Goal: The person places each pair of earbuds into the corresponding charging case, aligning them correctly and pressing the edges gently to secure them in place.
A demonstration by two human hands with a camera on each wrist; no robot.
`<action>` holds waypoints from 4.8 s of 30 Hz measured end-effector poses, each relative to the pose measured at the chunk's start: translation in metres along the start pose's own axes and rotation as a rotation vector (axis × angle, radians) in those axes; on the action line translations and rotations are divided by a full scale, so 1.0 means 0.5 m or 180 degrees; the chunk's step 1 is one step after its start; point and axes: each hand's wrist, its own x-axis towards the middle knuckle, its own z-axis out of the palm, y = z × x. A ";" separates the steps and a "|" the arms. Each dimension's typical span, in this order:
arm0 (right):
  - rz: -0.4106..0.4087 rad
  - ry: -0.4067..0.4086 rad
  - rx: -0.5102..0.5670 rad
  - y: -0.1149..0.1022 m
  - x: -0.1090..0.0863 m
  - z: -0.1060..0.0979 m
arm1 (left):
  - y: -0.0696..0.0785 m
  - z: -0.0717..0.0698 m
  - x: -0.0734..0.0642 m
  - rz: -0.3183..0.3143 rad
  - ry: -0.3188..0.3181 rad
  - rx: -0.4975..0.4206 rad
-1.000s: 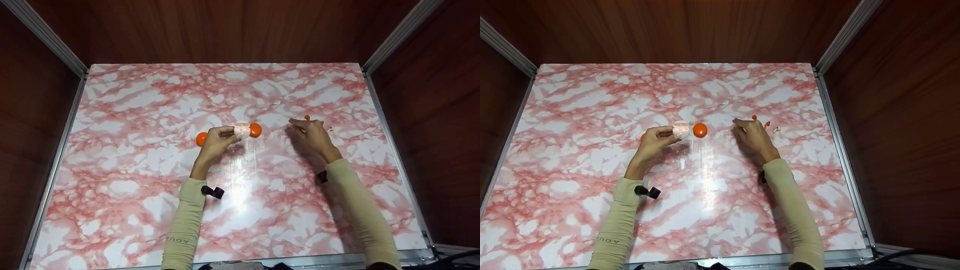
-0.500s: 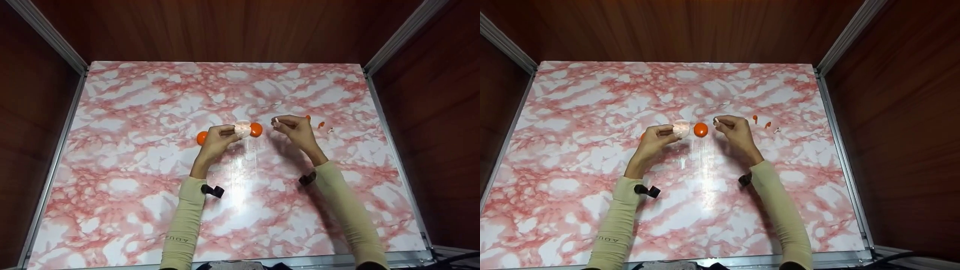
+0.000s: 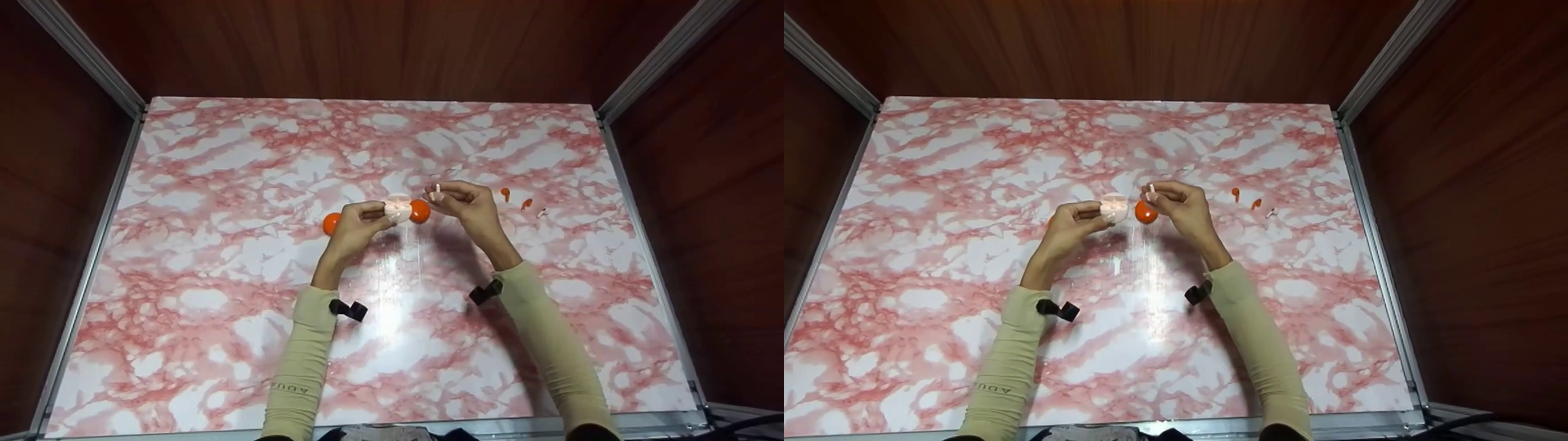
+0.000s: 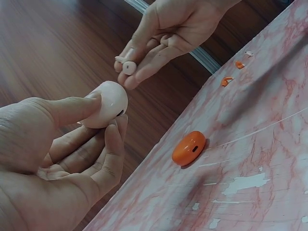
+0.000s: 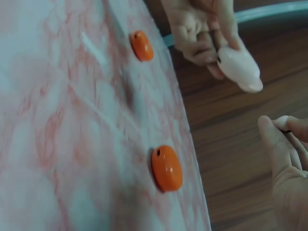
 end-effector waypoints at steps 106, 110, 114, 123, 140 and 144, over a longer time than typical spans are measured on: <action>-0.0066 -0.0569 -0.1342 -0.044 0.046 0.049 | 0.005 0.016 0.005 0.0142 -0.0111 -0.0202; -0.0049 -0.0619 -0.1373 -0.046 0.043 0.051 | 0.005 0.017 0.002 0.0152 -0.0120 -0.0235; -0.0143 -0.0697 -0.1414 -0.046 0.040 0.056 | 0.003 0.016 0.001 0.0164 -0.0112 -0.0269; -0.0126 -0.0829 -0.1558 -0.055 0.033 0.070 | 0.002 0.014 -0.001 0.0246 -0.0160 -0.0180; 0.0000 -0.0772 -0.1527 -0.045 0.033 0.076 | 0.002 0.012 -0.003 0.0220 -0.0111 -0.0286; -0.0085 -0.0774 -0.1558 -0.041 0.034 0.076 | 0.003 0.013 -0.004 0.0262 -0.0121 -0.0286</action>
